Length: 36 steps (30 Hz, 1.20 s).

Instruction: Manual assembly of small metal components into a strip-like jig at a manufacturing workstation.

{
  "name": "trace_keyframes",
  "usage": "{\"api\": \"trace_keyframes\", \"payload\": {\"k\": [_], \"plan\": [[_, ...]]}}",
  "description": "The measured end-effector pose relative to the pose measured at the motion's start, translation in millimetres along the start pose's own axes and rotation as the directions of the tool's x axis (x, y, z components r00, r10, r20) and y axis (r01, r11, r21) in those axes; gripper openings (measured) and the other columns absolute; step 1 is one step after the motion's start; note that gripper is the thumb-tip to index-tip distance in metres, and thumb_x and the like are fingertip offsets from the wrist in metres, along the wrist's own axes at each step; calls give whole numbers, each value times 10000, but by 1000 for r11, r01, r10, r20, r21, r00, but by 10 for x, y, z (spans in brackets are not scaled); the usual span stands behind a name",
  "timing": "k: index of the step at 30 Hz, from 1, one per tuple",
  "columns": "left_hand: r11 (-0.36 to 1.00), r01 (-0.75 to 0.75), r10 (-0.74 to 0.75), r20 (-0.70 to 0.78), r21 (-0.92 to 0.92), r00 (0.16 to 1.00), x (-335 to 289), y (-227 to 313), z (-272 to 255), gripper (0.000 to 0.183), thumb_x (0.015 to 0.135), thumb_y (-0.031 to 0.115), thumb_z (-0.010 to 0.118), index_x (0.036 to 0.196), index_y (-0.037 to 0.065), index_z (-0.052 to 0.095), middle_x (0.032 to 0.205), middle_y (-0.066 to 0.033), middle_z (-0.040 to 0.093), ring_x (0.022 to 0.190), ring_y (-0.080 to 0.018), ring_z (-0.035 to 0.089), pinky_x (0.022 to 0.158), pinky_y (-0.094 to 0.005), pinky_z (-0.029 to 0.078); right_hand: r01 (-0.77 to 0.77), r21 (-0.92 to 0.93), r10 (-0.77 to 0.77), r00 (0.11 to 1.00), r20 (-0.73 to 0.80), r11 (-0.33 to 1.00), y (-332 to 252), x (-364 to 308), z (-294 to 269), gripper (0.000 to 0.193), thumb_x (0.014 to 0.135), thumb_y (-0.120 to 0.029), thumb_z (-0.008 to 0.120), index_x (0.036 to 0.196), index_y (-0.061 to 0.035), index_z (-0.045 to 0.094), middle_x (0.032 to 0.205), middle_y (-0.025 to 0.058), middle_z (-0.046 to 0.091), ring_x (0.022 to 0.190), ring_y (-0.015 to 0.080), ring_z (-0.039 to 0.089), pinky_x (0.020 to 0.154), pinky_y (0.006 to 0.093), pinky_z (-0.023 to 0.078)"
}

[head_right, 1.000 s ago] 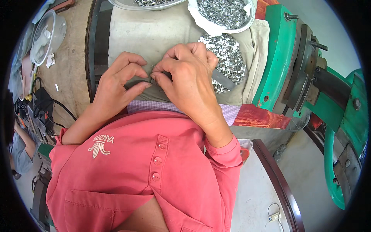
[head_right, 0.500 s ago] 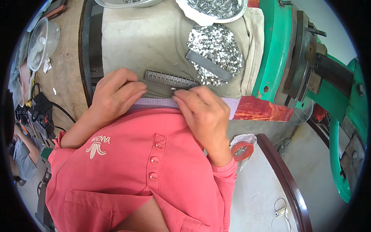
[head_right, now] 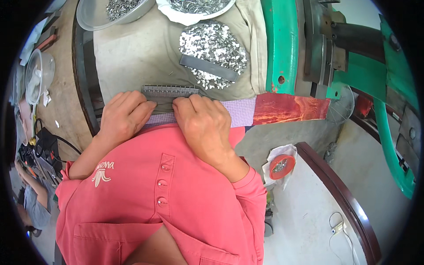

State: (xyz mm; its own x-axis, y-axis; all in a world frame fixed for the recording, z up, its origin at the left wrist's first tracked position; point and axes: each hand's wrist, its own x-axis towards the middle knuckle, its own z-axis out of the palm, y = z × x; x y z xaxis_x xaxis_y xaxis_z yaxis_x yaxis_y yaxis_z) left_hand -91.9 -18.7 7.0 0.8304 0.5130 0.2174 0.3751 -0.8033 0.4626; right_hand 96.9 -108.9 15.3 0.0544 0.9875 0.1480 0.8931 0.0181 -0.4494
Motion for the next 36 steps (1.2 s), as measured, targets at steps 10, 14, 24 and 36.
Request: {"api": "trace_keyframes", "payload": {"k": [10,14,24,36], "plan": [[992,107,-109,-27,-72,994,11,-11,30,135,759,76,726,829,75,611,802,-53,512,720,-229,604,637,-362,499,-41,132,42,999,-8,990,51,-65,37,135,774,-62,771,848,-94,663,737,54,612,645,256,626,575,367,492],[979,162,-168,-36,-127,985,22,-55,-53,140,749,55,733,827,72,618,801,-60,530,681,-245,609,600,-371,503,-38,157,32,999,42,987,61,-20,-9,137,781,-45,769,860,-72,661,756,75,619,655,264,630,574,364,495],[880,391,-425,-80,-271,902,128,-392,-84,108,788,-2,713,873,26,653,803,-43,562,614,-137,544,566,-271,448,-219,662,205,974,101,717,243,424,-236,56,918,31,656,939,1,613,811,20,622,638,67,532,573,213,422],[822,476,-496,16,-311,868,151,-408,-112,95,799,22,679,887,34,646,813,-44,564,644,-153,566,592,-282,471,-284,724,182,959,218,629,222,709,62,125,936,23,650,1057,43,673,883,77,694,798,132,707,682,230,550]]}}
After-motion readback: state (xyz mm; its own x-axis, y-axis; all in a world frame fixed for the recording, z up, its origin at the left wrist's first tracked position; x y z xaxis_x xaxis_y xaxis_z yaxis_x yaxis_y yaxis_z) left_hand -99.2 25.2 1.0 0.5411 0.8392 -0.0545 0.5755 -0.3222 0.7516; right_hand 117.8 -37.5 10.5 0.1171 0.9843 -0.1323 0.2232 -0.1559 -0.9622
